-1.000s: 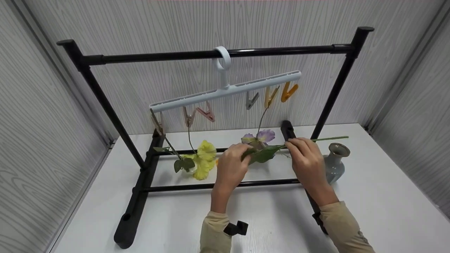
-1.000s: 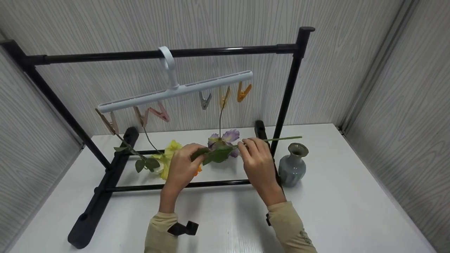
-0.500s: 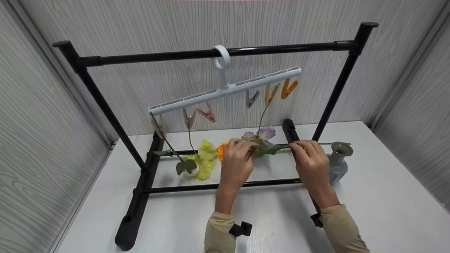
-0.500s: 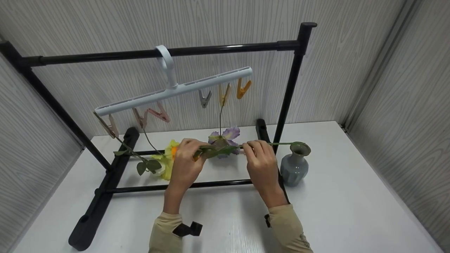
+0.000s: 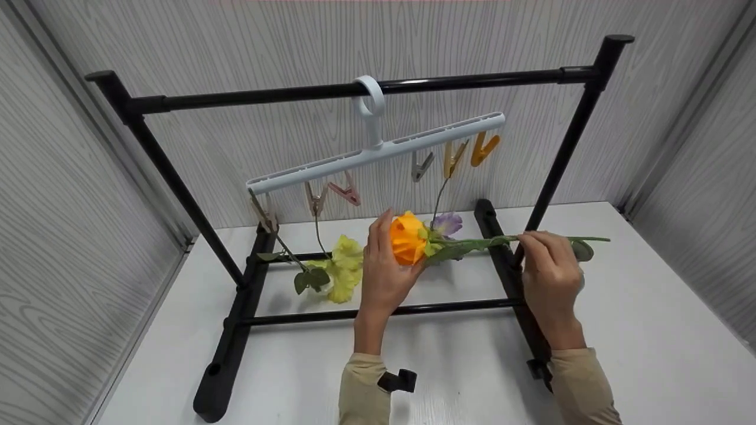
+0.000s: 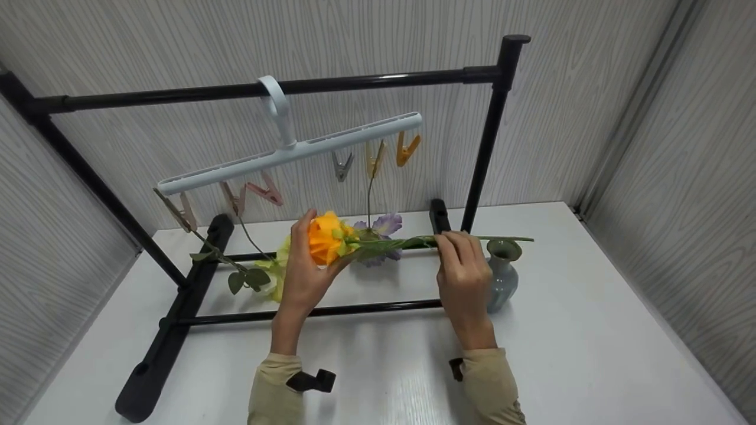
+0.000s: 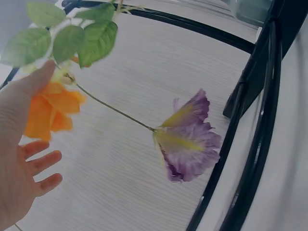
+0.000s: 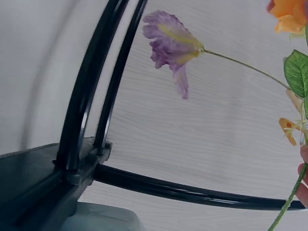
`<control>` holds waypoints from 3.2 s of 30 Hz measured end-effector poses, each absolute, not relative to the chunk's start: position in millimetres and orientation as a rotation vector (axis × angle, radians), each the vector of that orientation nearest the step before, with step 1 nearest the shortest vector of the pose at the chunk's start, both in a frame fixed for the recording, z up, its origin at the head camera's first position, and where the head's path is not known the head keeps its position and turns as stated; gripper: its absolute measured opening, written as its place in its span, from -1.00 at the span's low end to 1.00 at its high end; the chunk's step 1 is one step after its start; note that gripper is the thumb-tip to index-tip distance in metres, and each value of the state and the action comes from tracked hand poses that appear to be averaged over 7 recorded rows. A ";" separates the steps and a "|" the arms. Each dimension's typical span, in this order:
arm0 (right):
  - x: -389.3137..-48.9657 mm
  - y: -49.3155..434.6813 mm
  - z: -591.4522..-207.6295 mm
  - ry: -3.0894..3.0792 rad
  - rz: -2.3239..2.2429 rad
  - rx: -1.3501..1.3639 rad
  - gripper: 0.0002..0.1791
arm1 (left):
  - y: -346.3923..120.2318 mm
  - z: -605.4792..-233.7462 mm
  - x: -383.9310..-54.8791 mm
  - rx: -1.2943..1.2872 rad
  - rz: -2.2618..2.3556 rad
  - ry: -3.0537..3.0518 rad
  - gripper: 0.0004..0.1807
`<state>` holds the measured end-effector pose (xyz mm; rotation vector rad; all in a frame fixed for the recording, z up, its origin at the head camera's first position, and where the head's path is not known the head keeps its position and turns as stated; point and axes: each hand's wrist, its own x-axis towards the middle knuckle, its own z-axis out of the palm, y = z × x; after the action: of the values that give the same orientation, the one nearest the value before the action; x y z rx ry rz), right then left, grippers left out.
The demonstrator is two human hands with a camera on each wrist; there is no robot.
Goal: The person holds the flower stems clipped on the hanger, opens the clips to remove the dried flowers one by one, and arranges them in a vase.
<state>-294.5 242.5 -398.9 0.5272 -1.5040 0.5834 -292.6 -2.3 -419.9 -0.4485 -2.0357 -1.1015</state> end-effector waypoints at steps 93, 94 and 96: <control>-275.5 316.0 -371.4 -1.640 0.987 -0.261 -0.80 | 35.6 -466.9 -322.6 -0.456 -1.282 -2.255 -0.59; -272.7 312.3 -368.2 -1.608 0.968 -0.235 -0.82 | 37.4 -467.0 -323.4 -0.456 -1.287 -2.246 -0.60; -268.1 305.8 -362.0 -1.558 0.951 -0.186 -0.84 | 40.8 -468.0 -325.7 -0.448 -1.283 -2.239 -0.59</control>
<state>-268.1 305.8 -362.0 -0.1861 -1.5583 0.9512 -325.7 40.8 -468.0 -0.4483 -2.2394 -1.2835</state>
